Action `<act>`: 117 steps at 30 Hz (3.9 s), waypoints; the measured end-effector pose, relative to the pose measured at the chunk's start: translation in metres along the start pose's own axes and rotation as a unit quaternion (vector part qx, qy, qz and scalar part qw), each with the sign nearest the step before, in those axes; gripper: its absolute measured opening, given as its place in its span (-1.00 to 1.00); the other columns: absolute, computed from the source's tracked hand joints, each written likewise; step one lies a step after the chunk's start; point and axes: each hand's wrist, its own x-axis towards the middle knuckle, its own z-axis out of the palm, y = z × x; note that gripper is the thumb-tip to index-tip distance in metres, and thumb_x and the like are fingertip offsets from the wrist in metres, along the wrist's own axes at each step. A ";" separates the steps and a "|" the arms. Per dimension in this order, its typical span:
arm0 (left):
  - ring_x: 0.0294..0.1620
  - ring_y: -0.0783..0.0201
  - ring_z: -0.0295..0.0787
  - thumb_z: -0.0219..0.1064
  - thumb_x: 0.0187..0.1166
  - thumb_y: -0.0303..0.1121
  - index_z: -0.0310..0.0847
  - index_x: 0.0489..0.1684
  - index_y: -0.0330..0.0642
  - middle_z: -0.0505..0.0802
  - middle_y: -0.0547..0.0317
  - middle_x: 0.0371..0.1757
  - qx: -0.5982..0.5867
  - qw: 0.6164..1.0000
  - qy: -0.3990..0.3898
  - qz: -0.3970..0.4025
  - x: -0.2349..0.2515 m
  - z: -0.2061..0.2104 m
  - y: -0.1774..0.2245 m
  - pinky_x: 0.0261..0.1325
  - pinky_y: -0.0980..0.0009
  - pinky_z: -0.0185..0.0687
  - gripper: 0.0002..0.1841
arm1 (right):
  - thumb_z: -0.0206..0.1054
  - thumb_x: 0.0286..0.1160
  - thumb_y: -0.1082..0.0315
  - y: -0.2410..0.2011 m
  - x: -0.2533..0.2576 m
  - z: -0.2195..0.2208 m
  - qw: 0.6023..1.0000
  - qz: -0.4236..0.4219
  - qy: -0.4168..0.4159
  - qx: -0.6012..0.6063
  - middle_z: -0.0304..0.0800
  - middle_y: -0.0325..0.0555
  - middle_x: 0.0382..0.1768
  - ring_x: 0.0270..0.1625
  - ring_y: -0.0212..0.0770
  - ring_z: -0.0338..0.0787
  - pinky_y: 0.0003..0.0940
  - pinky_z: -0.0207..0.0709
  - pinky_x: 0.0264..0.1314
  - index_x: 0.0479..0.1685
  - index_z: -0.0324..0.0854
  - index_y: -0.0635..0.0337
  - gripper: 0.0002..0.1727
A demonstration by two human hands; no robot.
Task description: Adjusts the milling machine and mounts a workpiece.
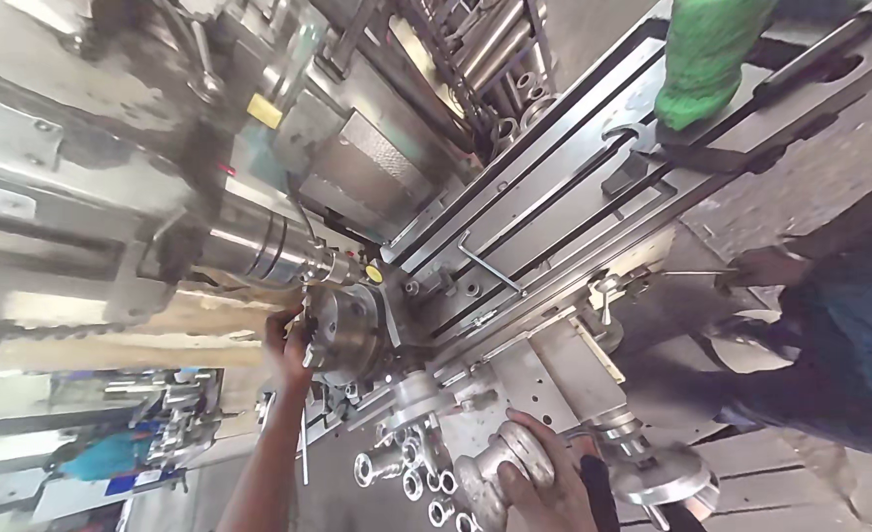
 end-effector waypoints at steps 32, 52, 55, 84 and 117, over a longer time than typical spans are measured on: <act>-0.06 0.31 0.79 0.14 0.56 -0.44 0.54 0.26 -0.44 0.79 -0.04 0.13 -0.027 1.000 0.003 0.009 0.001 0.002 0.000 0.03 0.32 0.77 -0.64 | 0.44 0.52 0.11 0.062 0.183 0.095 0.958 -0.034 0.055 -0.280 0.70 0.08 0.30 0.16 0.01 0.79 0.08 0.69 0.18 0.56 0.58 -0.27 -0.44; -0.04 0.36 0.79 0.14 0.57 -0.42 0.59 0.24 -0.38 0.81 0.03 0.13 -0.016 1.000 0.008 0.010 -0.002 0.000 0.001 -0.01 0.40 0.75 -0.65 | 0.45 0.54 0.16 0.042 0.193 0.067 0.970 -0.116 0.121 -0.175 0.77 -0.08 0.22 0.08 -0.16 0.84 -0.05 0.78 0.06 0.57 0.55 -0.21 -0.44; -0.13 0.41 0.78 0.14 0.55 -0.43 0.56 0.22 -0.40 0.81 0.07 0.09 -0.032 0.999 0.011 0.011 -0.003 0.004 0.001 -0.10 0.44 0.77 -0.66 | 0.45 0.57 0.17 0.029 0.193 0.060 0.960 -0.165 0.177 -0.141 0.73 -0.08 0.21 0.02 -0.22 0.83 -0.21 0.80 -0.04 0.60 0.51 -0.16 -0.43; -0.10 0.35 0.79 0.10 0.57 -0.46 0.50 0.26 -0.44 0.78 0.02 0.12 -0.054 0.998 0.005 0.016 -0.009 0.002 -0.001 -0.04 0.38 0.78 -0.65 | 0.47 0.45 0.22 0.054 0.169 0.083 0.947 -0.141 0.158 -0.240 0.80 0.14 0.11 -0.05 -0.05 0.85 -0.03 0.76 -0.02 0.50 0.61 0.10 -0.43; -0.06 0.37 0.79 0.10 0.52 -0.48 0.52 0.22 -0.48 0.81 0.02 0.10 -0.055 0.998 -0.001 0.037 -0.024 -0.003 0.005 -0.04 0.40 0.77 -0.64 | 0.46 0.50 0.04 0.039 0.171 0.072 0.945 -0.045 0.005 -0.323 0.73 0.04 0.29 0.16 -0.03 0.81 0.03 0.70 0.22 0.49 0.65 -0.18 -0.47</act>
